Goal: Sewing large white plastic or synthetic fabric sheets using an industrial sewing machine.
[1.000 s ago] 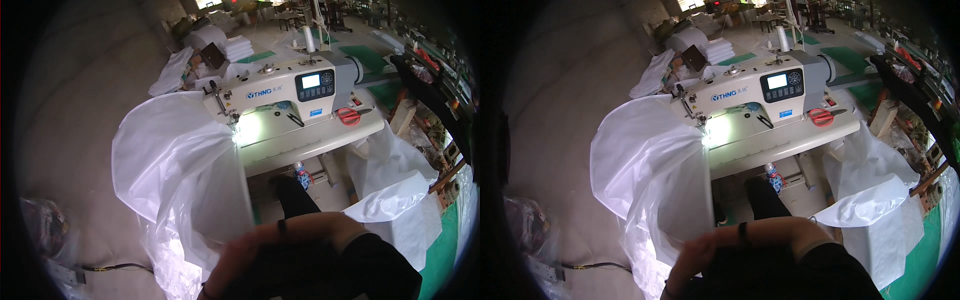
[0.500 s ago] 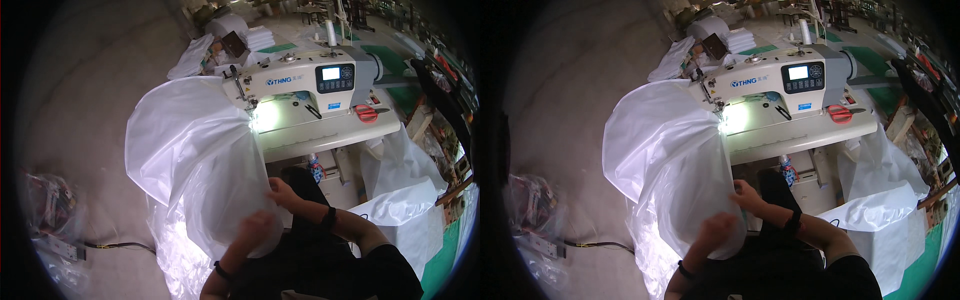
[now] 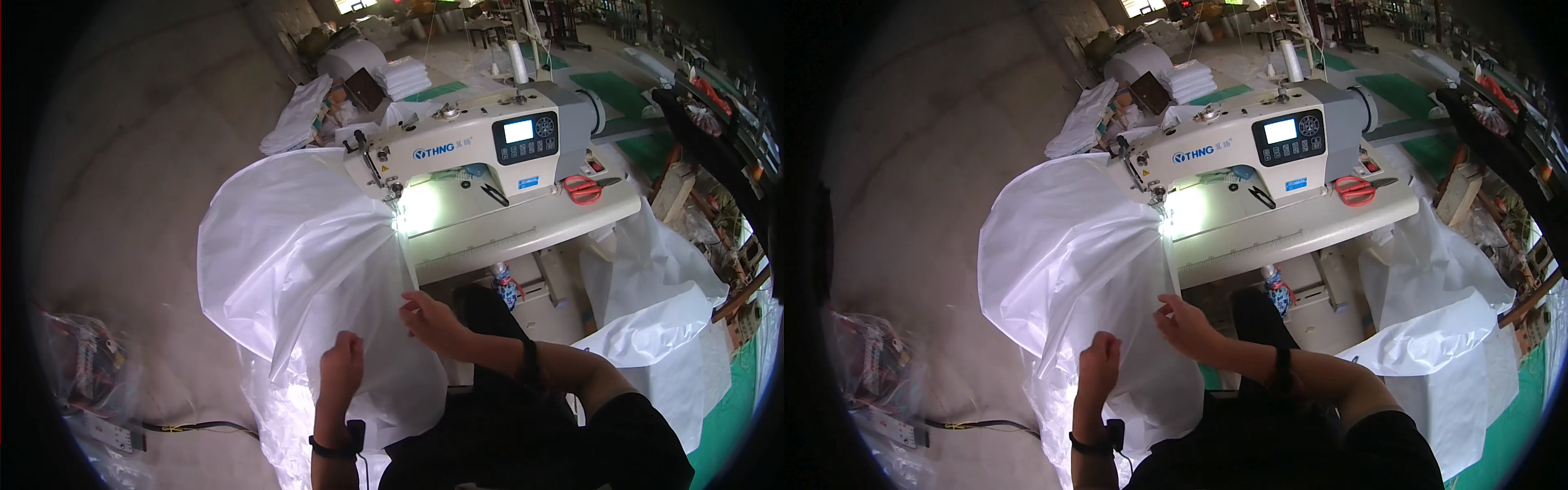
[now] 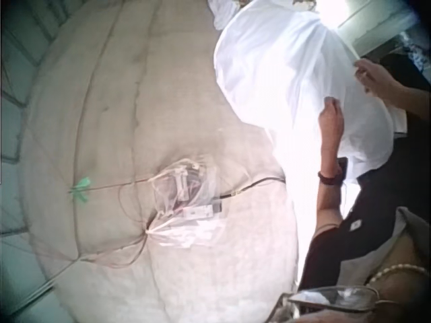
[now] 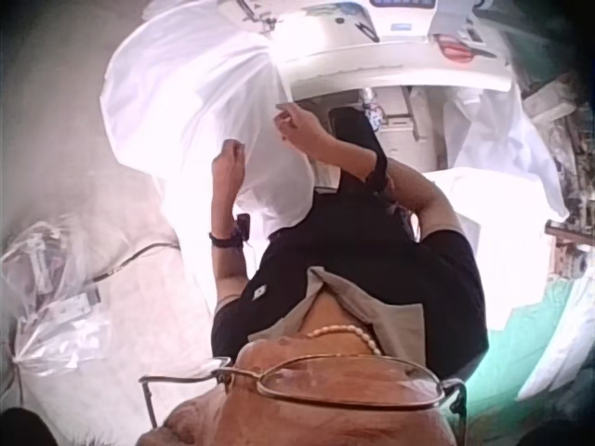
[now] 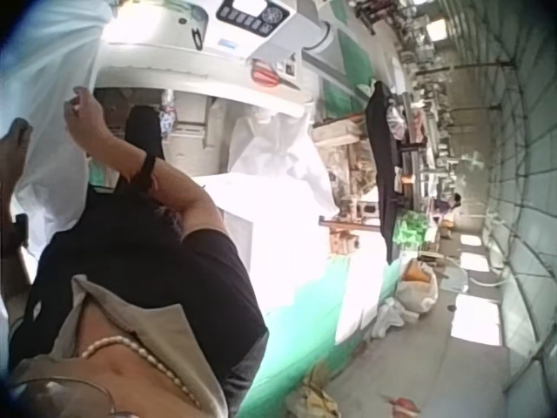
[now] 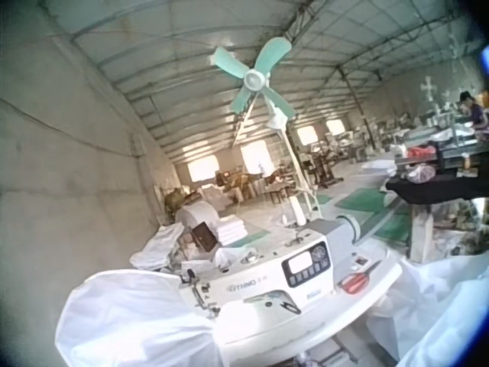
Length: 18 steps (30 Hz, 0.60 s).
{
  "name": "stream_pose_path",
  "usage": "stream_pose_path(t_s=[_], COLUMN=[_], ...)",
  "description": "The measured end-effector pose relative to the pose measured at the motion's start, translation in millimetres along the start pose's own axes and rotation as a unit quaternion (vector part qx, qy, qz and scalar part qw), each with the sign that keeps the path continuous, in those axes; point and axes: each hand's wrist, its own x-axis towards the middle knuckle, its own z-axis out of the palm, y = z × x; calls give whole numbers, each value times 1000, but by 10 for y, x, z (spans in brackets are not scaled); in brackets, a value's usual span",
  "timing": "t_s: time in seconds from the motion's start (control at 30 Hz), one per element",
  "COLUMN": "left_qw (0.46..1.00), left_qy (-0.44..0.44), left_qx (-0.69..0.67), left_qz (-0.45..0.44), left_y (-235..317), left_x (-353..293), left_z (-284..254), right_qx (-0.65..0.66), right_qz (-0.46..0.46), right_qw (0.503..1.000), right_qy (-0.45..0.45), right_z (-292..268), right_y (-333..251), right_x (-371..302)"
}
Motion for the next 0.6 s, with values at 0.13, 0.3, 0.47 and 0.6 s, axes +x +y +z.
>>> stream_pose_path(t_s=[0.13,0.3,0.47,0.6], left_qw=[986,970,1000,977], left_qy=[141,117,7,-164], left_qx=[85,210,22,91], left_qz=[-16,27,-21,105], left_y=[-14,-462,-357,97], left_x=[23,-20,-268,-431], left_z=[107,125,56,46], right_qx=[353,377,442,508], right_qz=[370,356,378,298], right_qw=[850,853,800,778], right_qy=[-129,-49,-148,-218], right_z=[327,562,685,746], right_y=[18,110,216,260], right_x=[308,566,669,390])
